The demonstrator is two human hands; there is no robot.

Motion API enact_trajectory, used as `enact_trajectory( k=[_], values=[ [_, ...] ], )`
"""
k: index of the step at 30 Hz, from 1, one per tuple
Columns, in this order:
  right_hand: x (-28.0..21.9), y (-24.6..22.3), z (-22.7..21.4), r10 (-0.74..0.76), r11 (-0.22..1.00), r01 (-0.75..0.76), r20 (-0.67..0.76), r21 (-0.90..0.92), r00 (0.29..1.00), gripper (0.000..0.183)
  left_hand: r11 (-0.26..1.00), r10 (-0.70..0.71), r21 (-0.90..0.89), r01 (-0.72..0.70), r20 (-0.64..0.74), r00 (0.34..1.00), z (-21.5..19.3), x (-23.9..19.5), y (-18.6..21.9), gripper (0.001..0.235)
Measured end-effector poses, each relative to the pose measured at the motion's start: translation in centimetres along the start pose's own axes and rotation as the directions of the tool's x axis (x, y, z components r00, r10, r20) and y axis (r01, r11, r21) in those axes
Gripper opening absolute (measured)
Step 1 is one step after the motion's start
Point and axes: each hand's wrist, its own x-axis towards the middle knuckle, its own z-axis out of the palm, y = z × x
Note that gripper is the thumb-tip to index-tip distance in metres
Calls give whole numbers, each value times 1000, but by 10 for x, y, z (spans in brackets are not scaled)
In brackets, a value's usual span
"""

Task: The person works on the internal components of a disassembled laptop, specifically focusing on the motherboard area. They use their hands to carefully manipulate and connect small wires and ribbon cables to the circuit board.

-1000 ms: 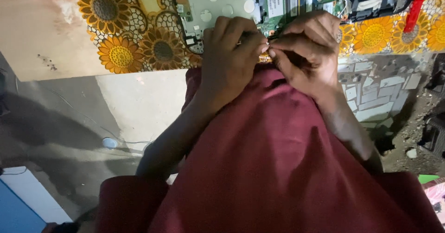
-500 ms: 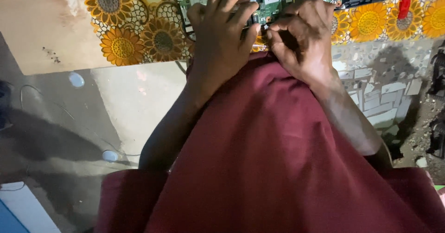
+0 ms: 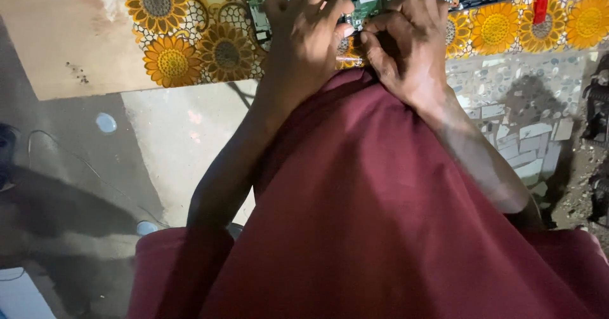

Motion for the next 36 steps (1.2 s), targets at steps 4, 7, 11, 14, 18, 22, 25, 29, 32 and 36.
enact_trajectory(
  k=[4, 7, 11, 14, 18, 22, 25, 29, 32, 36],
  values=[
    [0, -2, -1, -3, 1000, 3, -13, 10, 1000, 18, 996, 33, 85, -32, -8, 999, 2, 3, -5, 22],
    [-2, -5, -4, 57, 997, -58, 5, 44, 998, 23, 994, 73, 82, -73, -2, 997, -3, 3, -4, 22],
    [-1, -7, -5, 60, 996, -60, 2, 67, 998, 27, 993, 81, 89, -82, 21, 997, -3, 4, -5, 25],
    [-2, -8, -5, 58, 997, -58, -1, 54, 998, 27, 995, 69, 76, -70, 17, 997, 0, 3, -7, 25],
    [0, -12, -6, 82, 990, -79, -18, 114, 997, 27, 992, 83, 95, -81, -18, 996, -1, 3, -6, 22],
    [-2, -10, -5, 110, 984, -109, 1, 142, 994, 28, 996, 87, 34, -87, 2, 996, -3, 1, -6, 23],
    [-2, -7, -4, 88, 989, -86, -9, 120, 996, 28, 998, 66, 5, -66, 5, 998, -7, 1, -4, 19],
    [-1, -8, -5, 55, 994, -55, -2, 98, 998, 28, 979, 106, -175, -105, -6, 994, -17, 5, 7, 14],
    [-1, -7, -4, 35, 995, -33, -10, 98, 999, 27, 968, 144, -196, -154, -67, 987, -15, 8, 10, 5],
    [1, -9, -6, 75, 990, -73, -10, 123, 997, 33, 975, 148, -152, -164, -113, 983, -2, 5, 1, 11]
  ],
)
